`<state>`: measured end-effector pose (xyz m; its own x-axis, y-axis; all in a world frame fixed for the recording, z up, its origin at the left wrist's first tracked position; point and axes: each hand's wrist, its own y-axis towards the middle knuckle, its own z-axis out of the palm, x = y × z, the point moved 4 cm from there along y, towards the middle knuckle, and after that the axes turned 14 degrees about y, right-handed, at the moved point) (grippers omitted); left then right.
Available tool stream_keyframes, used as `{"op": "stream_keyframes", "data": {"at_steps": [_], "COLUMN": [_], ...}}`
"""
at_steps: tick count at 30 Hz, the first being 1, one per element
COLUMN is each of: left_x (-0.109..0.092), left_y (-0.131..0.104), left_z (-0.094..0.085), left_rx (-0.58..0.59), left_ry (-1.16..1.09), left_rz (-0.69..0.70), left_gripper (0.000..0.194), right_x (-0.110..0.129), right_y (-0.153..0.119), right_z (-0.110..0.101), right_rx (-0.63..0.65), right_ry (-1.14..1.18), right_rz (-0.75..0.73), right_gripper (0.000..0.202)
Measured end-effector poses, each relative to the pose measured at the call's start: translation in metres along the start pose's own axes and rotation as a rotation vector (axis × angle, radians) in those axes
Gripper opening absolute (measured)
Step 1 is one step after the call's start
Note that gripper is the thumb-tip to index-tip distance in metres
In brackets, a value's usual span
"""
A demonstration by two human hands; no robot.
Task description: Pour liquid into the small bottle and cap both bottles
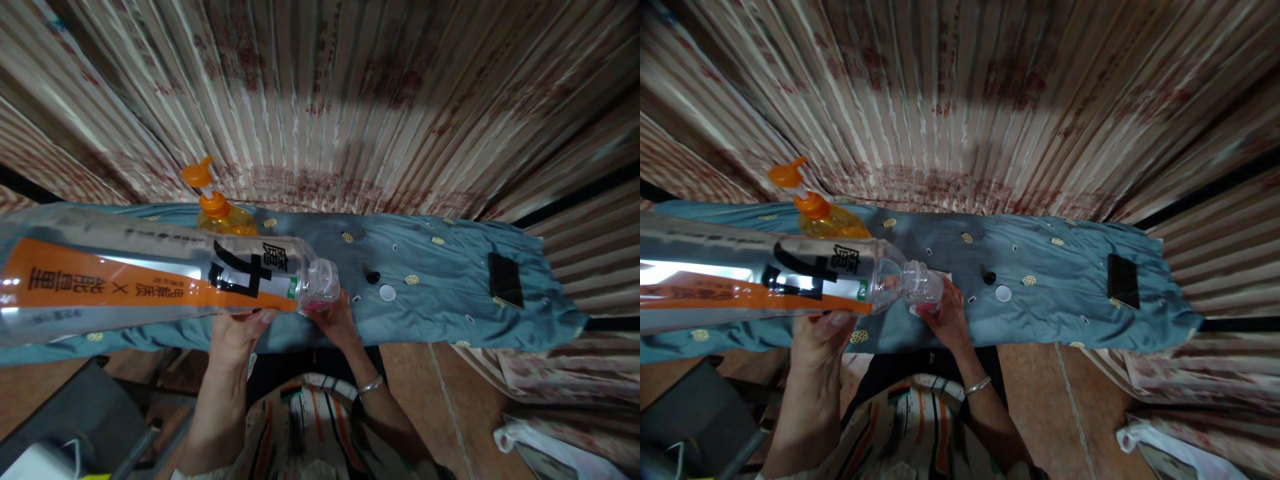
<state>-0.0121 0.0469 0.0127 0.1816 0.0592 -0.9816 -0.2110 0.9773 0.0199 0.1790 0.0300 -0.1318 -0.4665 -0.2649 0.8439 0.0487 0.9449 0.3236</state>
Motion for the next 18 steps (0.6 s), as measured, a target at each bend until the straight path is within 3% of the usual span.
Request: {"op": "stream_keyframes", "data": {"at_steps": [6, 18], "left_x": [-0.001, 0.009], "left_y": [0.001, -0.001], "left_z": [0.002, -0.003], "left_rx": [0.000, 0.024], "left_ry": [0.004, 0.008], "left_rz": [0.007, 0.028], "left_gripper": [0.078, 0.071], "right_x": [0.001, 0.001], "right_y": [0.000, -0.001], "right_z": [0.000, -0.001], "right_rx": [-0.001, 0.005], "right_ry": [-0.018, -0.020], "right_rz": [-0.004, 0.002], "right_gripper": [0.061, 0.064]}}
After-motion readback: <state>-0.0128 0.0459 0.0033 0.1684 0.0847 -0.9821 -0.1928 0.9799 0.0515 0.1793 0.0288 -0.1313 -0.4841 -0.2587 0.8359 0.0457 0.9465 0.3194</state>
